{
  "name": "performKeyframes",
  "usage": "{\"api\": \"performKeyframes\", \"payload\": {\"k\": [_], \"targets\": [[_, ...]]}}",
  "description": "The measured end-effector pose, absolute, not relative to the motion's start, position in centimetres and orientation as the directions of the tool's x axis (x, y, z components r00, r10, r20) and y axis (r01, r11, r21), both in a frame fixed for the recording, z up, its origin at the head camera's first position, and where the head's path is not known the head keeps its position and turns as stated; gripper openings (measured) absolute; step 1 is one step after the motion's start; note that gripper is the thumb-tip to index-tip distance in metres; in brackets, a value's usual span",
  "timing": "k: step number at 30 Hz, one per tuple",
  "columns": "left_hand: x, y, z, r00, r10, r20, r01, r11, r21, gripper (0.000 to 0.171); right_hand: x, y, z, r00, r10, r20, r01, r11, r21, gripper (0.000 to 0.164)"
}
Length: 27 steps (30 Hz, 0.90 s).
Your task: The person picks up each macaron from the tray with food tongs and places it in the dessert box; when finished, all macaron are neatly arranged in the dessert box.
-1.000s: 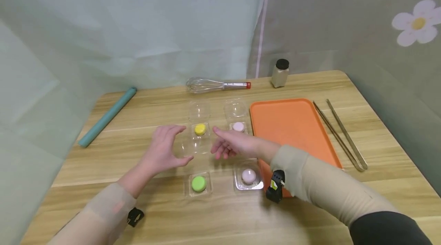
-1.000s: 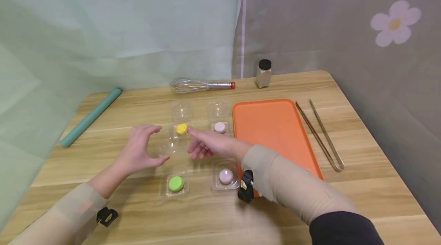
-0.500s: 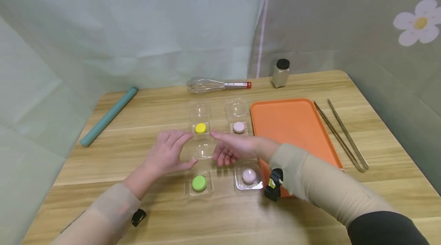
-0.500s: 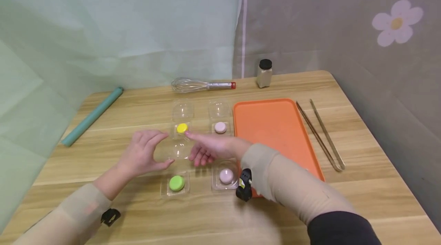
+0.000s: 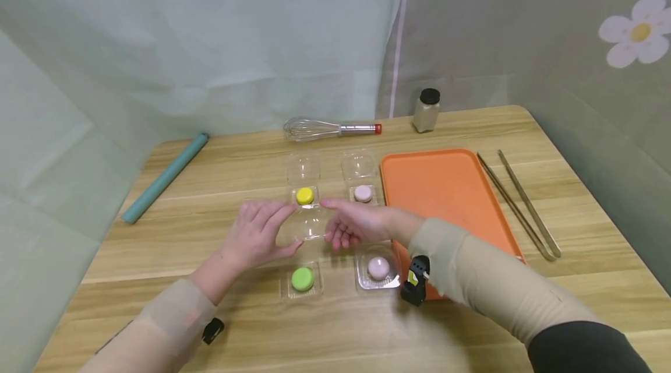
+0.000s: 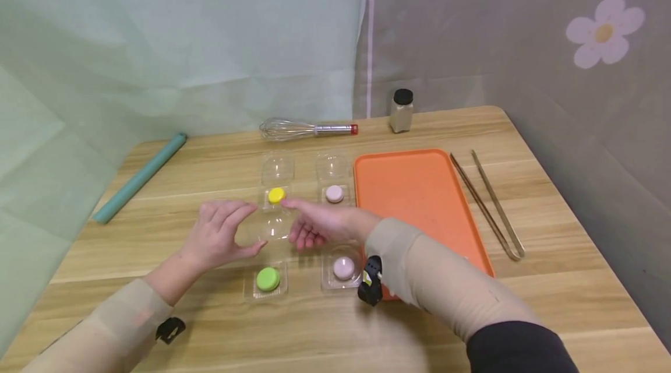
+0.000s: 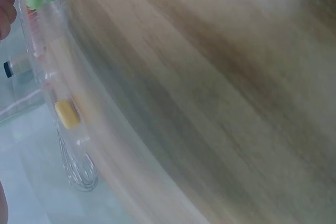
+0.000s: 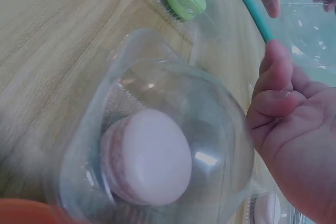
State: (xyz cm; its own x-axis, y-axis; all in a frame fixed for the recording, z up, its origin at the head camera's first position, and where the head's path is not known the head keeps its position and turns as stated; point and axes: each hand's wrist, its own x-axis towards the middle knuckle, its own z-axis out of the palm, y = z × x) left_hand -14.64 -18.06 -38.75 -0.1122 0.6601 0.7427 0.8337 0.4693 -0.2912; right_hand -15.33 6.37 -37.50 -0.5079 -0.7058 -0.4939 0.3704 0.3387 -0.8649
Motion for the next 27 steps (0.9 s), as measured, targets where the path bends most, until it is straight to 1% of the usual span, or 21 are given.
{"api": "performKeyframes", "payload": {"k": [3, 8, 10, 21, 23, 24, 25, 27], "targets": [[-14.65, -18.02, -38.69, -0.104, 0.651, 0.752, 0.827, 0.477, -0.298, 0.053, -15.36, 6.19, -37.27, -0.517, -0.697, -0.497, 0.386, 0.329, -0.862, 0.077], [-14.63, -18.08, -38.63, -0.096, 0.648, 0.755, 0.821, 0.481, -0.308, 0.053, -15.36, 5.98, -37.13, -0.502, -0.702, -0.504, 0.391, 0.336, -0.857, 0.080], [-14.61, -18.11, -38.60, -0.099, 0.649, 0.754, 0.820, 0.483, -0.308, 0.053, -15.34, 5.88, -37.06, -0.499, -0.704, -0.505, 0.387, 0.341, -0.857, 0.081], [-14.44, -18.20, -38.56, -0.130, 0.668, 0.733, 0.835, 0.473, -0.283, 0.059, -15.15, 5.81, -36.51, -0.494, -0.705, -0.508, 0.355, 0.370, -0.859, 0.073], [-14.33, -18.28, -38.58, -0.149, 0.676, 0.721, 0.845, 0.466, -0.263, 0.062, -15.19, 5.89, -36.50, -0.503, -0.700, -0.507, 0.344, 0.375, -0.861, 0.072], [-14.23, -18.35, -38.58, -0.170, 0.683, 0.711, 0.852, 0.464, -0.242, 0.064, -15.21, 5.93, -36.49, -0.510, -0.697, -0.504, 0.335, 0.379, -0.863, 0.072], [-14.09, -18.44, -38.55, -0.207, 0.689, 0.695, 0.860, 0.467, -0.207, 0.067, -15.23, 5.99, -36.48, -0.520, -0.692, -0.500, 0.320, 0.385, -0.866, 0.072], [-13.69, -18.62, -38.38, -0.322, 0.688, 0.650, 0.868, 0.489, -0.088, 0.075, -15.27, 6.09, -36.48, -0.547, -0.683, -0.484, 0.275, 0.399, -0.875, 0.071]]}}
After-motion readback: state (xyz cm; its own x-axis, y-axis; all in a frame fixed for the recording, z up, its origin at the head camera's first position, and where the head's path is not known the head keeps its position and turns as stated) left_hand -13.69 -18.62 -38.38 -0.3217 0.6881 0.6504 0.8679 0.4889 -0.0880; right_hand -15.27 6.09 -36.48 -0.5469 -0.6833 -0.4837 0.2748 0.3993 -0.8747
